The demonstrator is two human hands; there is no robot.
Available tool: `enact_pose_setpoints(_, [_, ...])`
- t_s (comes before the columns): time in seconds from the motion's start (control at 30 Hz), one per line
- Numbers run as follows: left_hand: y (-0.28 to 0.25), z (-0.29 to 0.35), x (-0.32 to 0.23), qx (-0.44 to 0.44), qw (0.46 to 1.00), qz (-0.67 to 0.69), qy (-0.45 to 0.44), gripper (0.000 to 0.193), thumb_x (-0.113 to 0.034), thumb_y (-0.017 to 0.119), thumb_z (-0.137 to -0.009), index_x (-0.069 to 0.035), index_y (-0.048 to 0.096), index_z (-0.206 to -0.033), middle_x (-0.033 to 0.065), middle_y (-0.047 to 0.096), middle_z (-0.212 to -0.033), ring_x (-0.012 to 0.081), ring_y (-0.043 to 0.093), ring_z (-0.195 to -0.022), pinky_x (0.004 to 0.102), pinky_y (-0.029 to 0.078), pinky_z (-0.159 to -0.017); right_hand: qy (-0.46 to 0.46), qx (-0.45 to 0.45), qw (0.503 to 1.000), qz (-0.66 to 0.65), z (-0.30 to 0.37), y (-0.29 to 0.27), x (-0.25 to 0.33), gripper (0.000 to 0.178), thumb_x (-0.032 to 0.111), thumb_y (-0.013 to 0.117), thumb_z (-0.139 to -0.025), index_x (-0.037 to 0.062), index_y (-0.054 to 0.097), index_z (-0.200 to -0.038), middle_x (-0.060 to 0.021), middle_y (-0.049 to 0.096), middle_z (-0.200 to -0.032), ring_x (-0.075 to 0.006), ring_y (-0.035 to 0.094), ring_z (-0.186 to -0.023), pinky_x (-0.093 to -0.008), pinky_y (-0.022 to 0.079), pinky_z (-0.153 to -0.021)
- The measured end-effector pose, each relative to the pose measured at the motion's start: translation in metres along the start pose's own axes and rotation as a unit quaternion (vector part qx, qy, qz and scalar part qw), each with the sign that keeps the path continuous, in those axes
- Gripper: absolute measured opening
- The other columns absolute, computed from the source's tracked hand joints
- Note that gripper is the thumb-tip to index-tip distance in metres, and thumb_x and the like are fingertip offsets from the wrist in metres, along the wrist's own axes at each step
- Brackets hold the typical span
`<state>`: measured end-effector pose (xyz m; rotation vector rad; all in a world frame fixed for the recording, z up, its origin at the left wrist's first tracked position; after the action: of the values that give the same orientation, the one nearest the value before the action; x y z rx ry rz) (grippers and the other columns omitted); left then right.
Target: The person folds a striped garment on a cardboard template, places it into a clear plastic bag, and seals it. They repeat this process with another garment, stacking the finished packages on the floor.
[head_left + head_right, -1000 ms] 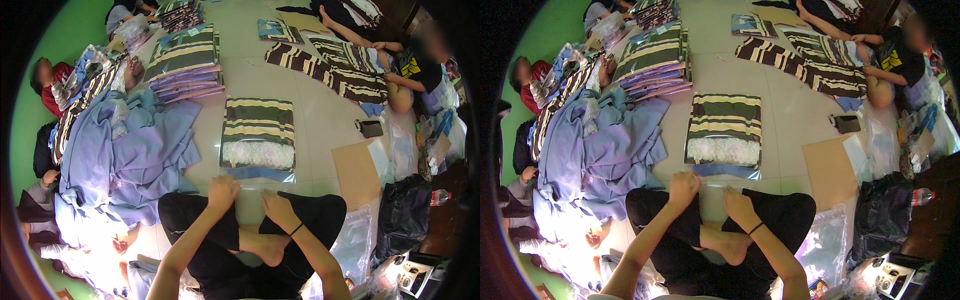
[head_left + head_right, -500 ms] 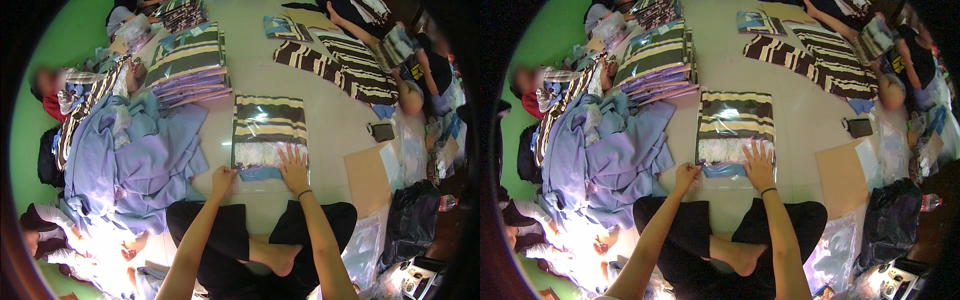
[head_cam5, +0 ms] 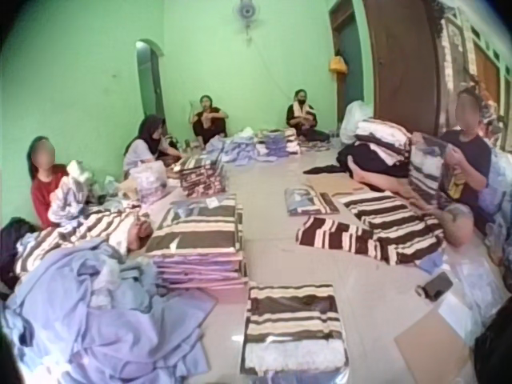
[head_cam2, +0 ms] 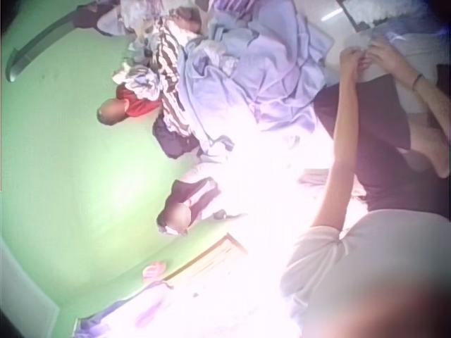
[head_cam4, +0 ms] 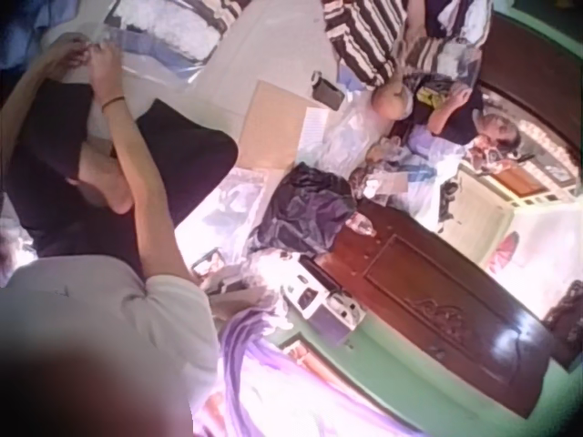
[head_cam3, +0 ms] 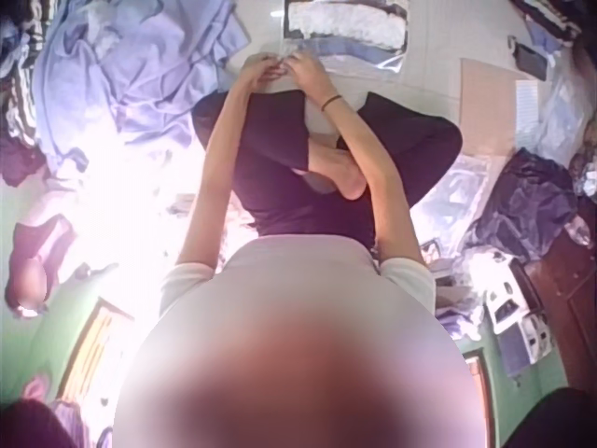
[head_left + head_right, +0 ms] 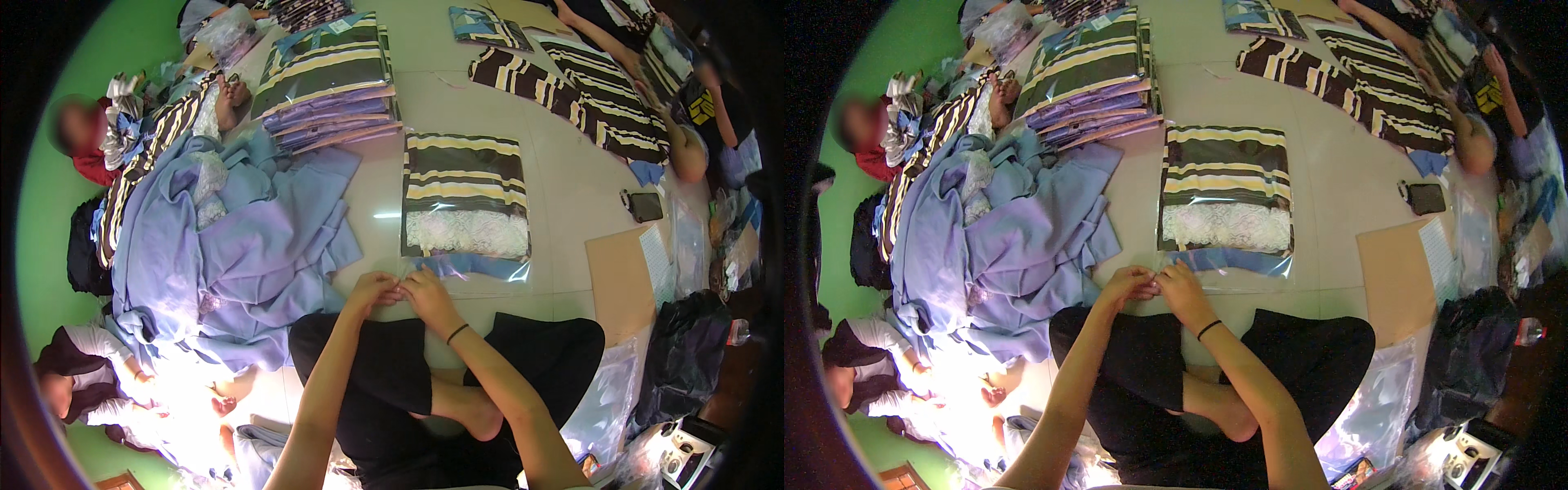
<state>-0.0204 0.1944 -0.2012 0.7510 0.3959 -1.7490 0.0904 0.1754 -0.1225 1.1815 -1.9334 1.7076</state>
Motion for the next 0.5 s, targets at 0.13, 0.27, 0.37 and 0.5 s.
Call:
enact_pose_setpoints(0.13, [-0.001, -0.004, -0.001, -0.007, 1.0, -0.013, 0.015, 0.019, -0.02, 0.055, -0.082, -0.001, 0.055, -0.087, 0.0102, 0.061, -0.08, 0.0164, 0.061, -0.069, 0.0269, 0.051, -0.063, 0.025, -0.022, 0.998, 0.044, 0.003, 0.003, 0.004, 0.015, 0.003, 0.045, -0.074, 0.0013, 0.056, -0.085, -0.0133, 0.052, -0.08, -0.0297, 0.051, -0.081, -0.0423, 0.035, -0.091])
enact_pose_setpoints(0.27, [0.002, -0.01, -0.001, 0.001, 0.996, -0.073, 0.043, 0.014, -0.014, 0.052, -0.08, -0.001, 0.055, -0.085, 0.0094, 0.061, -0.076, 0.0151, 0.06, -0.066, 0.025, 0.049, -0.059, 0.075, -0.033, 0.993, 0.083, 0.001, 0.007, 0.003, 0.015, 0.003, 0.044, -0.074, -0.0002, 0.055, -0.083, -0.0146, 0.054, -0.079, -0.0301, 0.052, -0.082, -0.0416, 0.035, -0.091])
enact_pose_setpoints(0.37, [0.001, -0.013, -0.001, 0.008, 0.997, -0.055, 0.059, 0.013, -0.012, 0.05, -0.078, 0.0, 0.055, -0.081, 0.008, 0.061, -0.071, 0.0138, 0.059, -0.061, 0.0238, 0.048, -0.055, 0.126, 0.001, 0.987, 0.097, -0.003, 0.013, -0.005, 0.013, 0.003, 0.044, -0.073, -0.0002, 0.055, -0.078, -0.0154, 0.056, -0.076, -0.0305, 0.053, -0.082, -0.0417, 0.035, -0.092])
enact_pose_setpoints(0.5, [-0.002, -0.016, 0.0, -0.033, 0.993, -0.087, 0.069, 0.014, -0.012, 0.052, -0.075, 0.001, 0.056, -0.073, 0.0085, 0.061, -0.066, 0.0134, 0.058, -0.054, 0.0229, 0.046, -0.048, 0.106, 0.001, 0.988, 0.115, -0.004, 0.016, -0.006, 0.011, 0.004, 0.044, -0.073, 0.0009, 0.054, -0.072, -0.0158, 0.056, -0.073, -0.0302, 0.054, -0.079, -0.0423, 0.037, -0.087])
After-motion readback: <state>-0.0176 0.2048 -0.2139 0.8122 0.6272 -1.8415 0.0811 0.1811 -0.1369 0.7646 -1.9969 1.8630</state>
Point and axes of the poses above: each hand's wrist, its own z-axis away from the middle knuckle, its own y-axis out of the palm, x = y × z, the point moved 8 cm from there along -z, towards the middle knuckle
